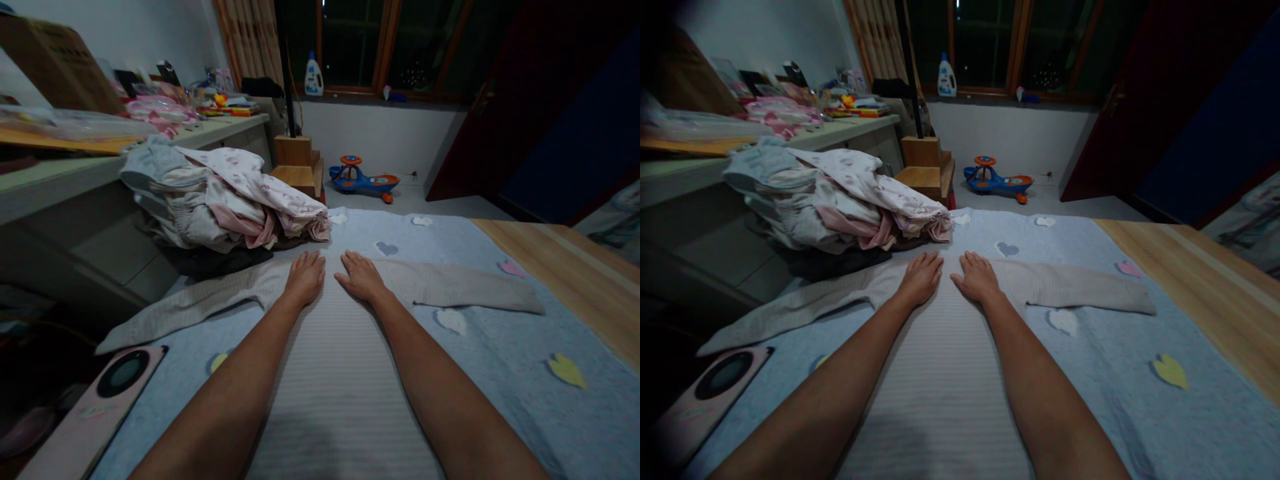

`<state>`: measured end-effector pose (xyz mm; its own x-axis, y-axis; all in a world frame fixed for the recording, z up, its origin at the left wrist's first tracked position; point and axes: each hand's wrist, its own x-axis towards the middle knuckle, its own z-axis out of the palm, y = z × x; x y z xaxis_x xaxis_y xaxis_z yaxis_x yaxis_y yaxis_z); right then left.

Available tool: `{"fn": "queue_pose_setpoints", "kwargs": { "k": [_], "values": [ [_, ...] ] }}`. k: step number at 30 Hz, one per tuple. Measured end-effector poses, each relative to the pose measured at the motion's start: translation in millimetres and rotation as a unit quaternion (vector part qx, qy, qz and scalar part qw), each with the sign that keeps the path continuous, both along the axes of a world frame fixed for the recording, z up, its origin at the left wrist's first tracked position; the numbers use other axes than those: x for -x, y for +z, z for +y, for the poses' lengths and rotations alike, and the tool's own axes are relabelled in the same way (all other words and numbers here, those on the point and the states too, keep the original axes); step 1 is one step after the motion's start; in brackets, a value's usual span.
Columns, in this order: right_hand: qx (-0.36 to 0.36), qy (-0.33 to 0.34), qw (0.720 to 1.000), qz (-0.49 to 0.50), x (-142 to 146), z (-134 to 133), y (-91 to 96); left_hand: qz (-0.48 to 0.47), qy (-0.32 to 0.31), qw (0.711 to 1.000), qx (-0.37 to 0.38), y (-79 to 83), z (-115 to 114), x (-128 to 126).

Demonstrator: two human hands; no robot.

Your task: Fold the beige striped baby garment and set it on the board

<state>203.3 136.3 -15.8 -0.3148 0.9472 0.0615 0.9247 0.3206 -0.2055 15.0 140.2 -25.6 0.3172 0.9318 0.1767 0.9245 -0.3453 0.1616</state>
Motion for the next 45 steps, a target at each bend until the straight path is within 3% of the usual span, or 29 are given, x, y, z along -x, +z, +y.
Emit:
{"fn": "queue_pose_setpoints", "kwargs": {
  "k": [6, 14, 19, 31, 35, 40, 45],
  "values": [
    [-0.005, -0.019, 1.000, 0.003, -1.6, -0.3, 1.2, 0.001, -0.005, 1.000, -0.006, -1.4, 0.5, -1.8],
    [-0.050, -0.046, 0.997, 0.038, -10.0, 5.1, -6.0, -0.034, -0.083, 0.996, 0.011, -3.2, 5.0, -3.7],
    [-0.085, -0.065, 0.993, 0.041, -18.9, 6.4, -4.4, -0.041, -0.086, 0.995, 0.012, -1.8, 6.1, -3.3],
    [-0.066, -0.077, 0.995, 0.007, -18.8, 3.3, -2.4, -0.016, -0.081, 0.996, 0.024, 0.7, 1.4, -4.5],
    [-0.082, -0.052, 0.994, 0.040, -20.7, 5.2, -5.9, -0.017, -0.086, 0.996, 0.016, -0.4, 2.1, -4.1],
    [-0.087, 0.038, 0.992, 0.088, -17.2, 5.2, -9.3, -0.018, -0.088, 0.996, 0.012, -0.6, 2.1, -3.6],
    [-0.072, 0.034, 0.994, 0.068, -13.1, 4.2, -10.5, -0.015, -0.088, 0.996, 0.009, -1.2, 2.5, -3.4]
  ]
}}
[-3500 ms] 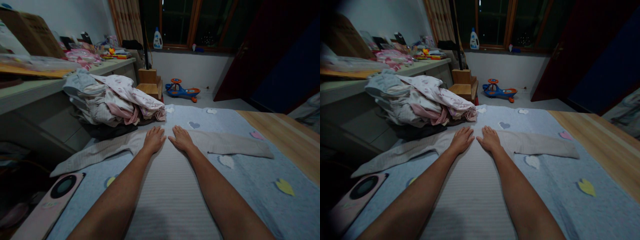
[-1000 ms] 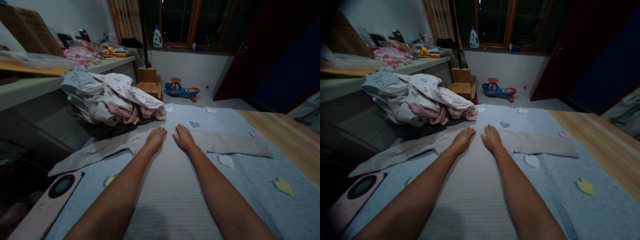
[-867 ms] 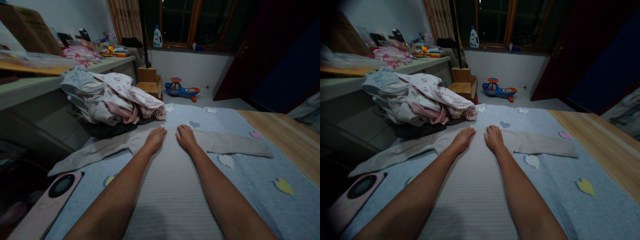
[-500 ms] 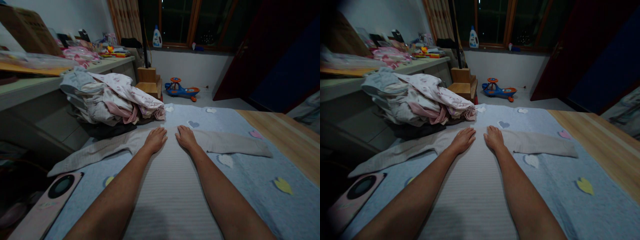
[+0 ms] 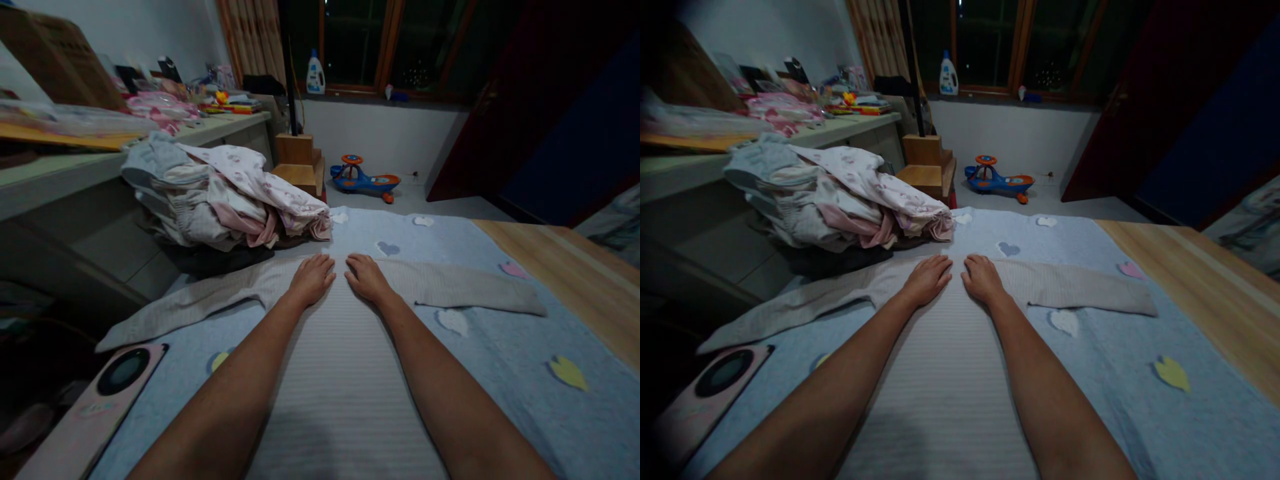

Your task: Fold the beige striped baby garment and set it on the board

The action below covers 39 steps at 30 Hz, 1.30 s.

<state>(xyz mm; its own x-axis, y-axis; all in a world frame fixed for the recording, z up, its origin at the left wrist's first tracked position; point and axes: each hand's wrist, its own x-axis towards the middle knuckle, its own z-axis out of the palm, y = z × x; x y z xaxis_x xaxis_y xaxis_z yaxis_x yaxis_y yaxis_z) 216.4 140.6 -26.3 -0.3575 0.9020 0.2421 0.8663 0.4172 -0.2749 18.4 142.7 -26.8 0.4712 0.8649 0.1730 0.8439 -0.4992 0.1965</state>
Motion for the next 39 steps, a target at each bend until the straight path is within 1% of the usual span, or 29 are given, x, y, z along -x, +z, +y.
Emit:
{"fn": "queue_pose_setpoints", "kwargs": {
  "k": [10, 23, 26, 32, 35, 37, 39],
  "values": [
    [0.023, -0.024, 0.999, -0.031, 0.0, -1.4, 1.5, -0.001, 0.003, 1.000, 0.003, 1.5, -0.8, -0.5],
    [0.077, -0.068, 0.993, -0.062, -1.1, -3.7, 8.7, 0.001, 0.014, 1.000, 0.010, 3.0, -2.4, -1.3],
    [0.085, -0.075, 0.992, -0.063, -2.7, -2.5, 8.0, 0.006, 0.021, 1.000, 0.008, 3.2, -2.7, -1.2],
    [0.090, -0.115, 0.988, -0.054, -4.8, -0.7, 1.8, 0.015, 0.054, 0.998, -0.005, 5.1, -4.6, -1.5],
    [0.071, -0.097, 0.992, -0.035, -3.9, -0.6, 1.6, 0.017, 0.054, 0.998, -0.006, 5.1, -5.1, -1.6],
    [0.052, -0.058, 0.997, -0.023, -0.9, -1.1, 3.2, 0.015, 0.060, 0.998, -0.006, 4.6, -5.0, -1.7],
    [0.051, -0.005, 0.999, -0.017, 3.9, -2.0, 5.3, 0.007, 0.075, 0.997, -0.005, 3.7, -4.4, -1.6]
  ]
}}
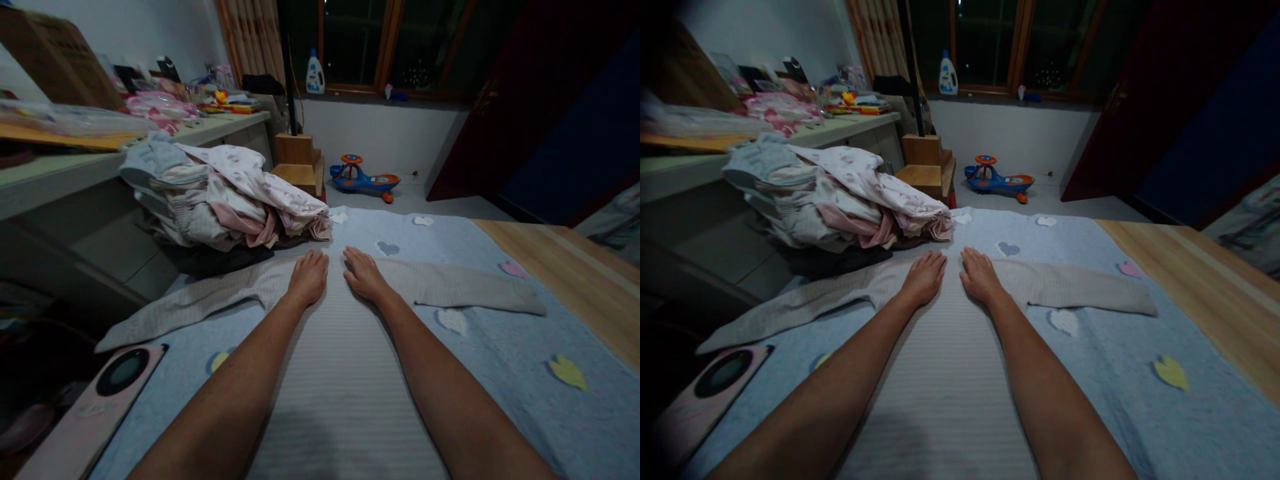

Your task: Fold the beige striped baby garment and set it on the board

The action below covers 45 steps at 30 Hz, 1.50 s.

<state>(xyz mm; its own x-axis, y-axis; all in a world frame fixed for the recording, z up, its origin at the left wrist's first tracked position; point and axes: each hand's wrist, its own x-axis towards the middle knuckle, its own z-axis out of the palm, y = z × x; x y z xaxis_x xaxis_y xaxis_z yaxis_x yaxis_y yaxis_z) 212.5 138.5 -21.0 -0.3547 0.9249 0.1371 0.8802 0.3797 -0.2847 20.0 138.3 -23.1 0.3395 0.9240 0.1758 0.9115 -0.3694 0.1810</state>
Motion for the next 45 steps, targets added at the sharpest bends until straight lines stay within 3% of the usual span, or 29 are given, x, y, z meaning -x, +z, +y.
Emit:
{"fn": "queue_pose_setpoints", "kwargs": {
  "k": [5, 14, 31, 37, 45],
  "values": [
    [0.028, 0.067, 0.997, -0.014, 10.8, -2.8, 3.6, -0.015, 0.029, 0.999, -0.007, -3.0, 2.0, 1.9],
    [0.022, 0.006, 0.998, -0.060, 14.0, -1.4, 5.1, -0.010, 0.027, 0.999, -0.020, -5.6, 3.7, 2.6],
    [-0.006, -0.104, 0.994, -0.035, 3.5, 5.0, -8.1, -0.001, 0.013, 1.000, 0.016, 2.0, -0.9, 2.3],
    [-0.062, -0.123, 0.990, -0.017, -0.1, 0.3, -1.2, 0.005, 0.008, 1.000, 0.009, 0.8, -0.5, 1.8],
    [-0.035, -0.138, 0.988, -0.064, 3.1, -4.7, 6.8, 0.021, 0.013, 1.000, 0.016, 1.6, -0.6, 0.9]
  ]
}}
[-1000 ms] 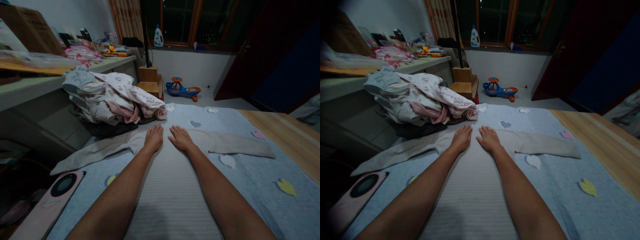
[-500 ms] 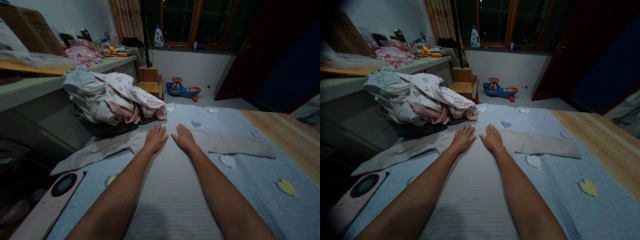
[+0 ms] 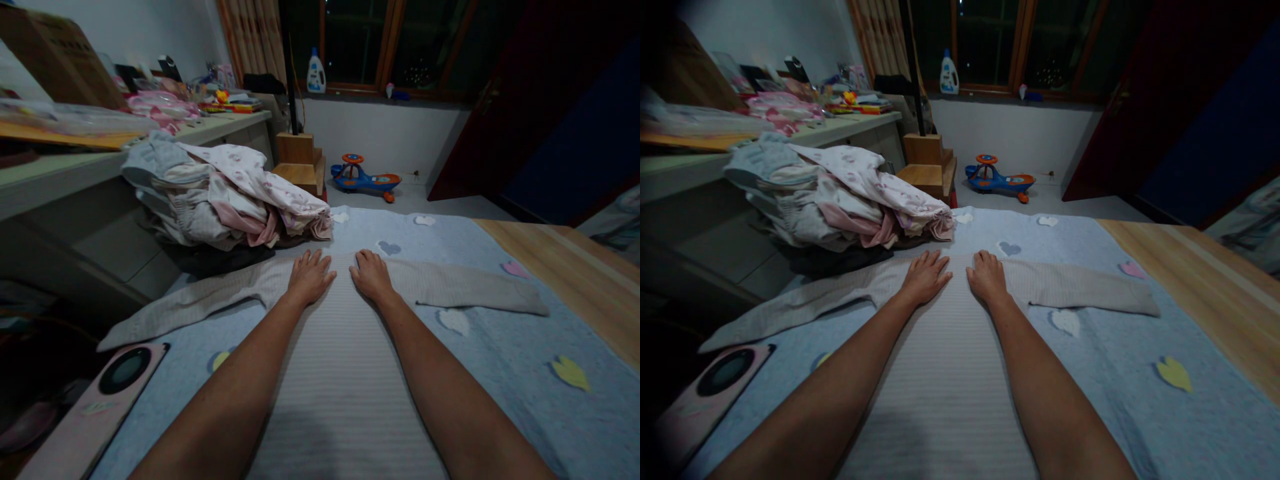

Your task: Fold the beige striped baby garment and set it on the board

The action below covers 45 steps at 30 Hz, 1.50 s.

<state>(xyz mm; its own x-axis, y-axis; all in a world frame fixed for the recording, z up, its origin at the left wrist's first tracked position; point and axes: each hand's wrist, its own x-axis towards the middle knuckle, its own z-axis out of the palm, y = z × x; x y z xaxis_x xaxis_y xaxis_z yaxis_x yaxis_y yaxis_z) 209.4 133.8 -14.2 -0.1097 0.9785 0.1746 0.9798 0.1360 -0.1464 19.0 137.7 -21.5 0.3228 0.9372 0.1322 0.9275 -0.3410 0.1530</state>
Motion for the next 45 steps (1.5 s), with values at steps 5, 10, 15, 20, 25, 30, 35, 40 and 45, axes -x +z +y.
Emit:
{"fn": "queue_pose_setpoints", "kwargs": {
  "k": [5, 10, 15, 20, 25, 30, 35, 40, 45],
  "values": [
    [0.012, 0.003, 1.000, 0.002, -0.4, 0.8, 0.0, 0.013, 0.007, 1.000, 0.000, 3.2, -2.1, -1.4],
    [0.024, 0.007, 1.000, 0.015, -2.9, 3.6, -5.5, 0.015, 0.006, 1.000, -0.001, 3.3, -1.5, -1.8],
    [-0.004, 0.037, 0.999, 0.038, -5.2, 5.2, -8.6, 0.008, 0.007, 1.000, -0.001, 2.0, -1.0, -1.2],
    [-0.032, 0.134, 0.988, 0.073, -0.4, 3.2, -6.9, 0.001, 0.007, 1.000, -0.009, -1.0, 0.4, 0.1],
    [-0.002, 0.180, 0.982, 0.064, 4.7, 2.0, -5.9, -0.006, 0.007, 1.000, -0.017, -3.1, 1.3, 0.7],
    [0.018, 0.155, 0.987, 0.039, 5.2, 2.3, -5.3, -0.010, 0.008, 1.000, -0.018, -3.1, 1.1, 0.3],
    [0.039, 0.118, 0.992, 0.015, 3.6, 3.0, -5.5, -0.006, 0.009, 1.000, -0.014, -1.7, 0.8, -0.3],
    [0.054, 0.081, 0.995, 0.006, -0.8, 4.5, -6.0, -0.007, 0.010, 1.000, -0.015, -1.1, 0.8, 0.2],
    [0.068, 0.054, 0.996, 0.015, -3.1, 5.7, -6.7, -0.004, 0.010, 1.000, -0.014, -1.7, 1.2, 0.5]
  ]
}}
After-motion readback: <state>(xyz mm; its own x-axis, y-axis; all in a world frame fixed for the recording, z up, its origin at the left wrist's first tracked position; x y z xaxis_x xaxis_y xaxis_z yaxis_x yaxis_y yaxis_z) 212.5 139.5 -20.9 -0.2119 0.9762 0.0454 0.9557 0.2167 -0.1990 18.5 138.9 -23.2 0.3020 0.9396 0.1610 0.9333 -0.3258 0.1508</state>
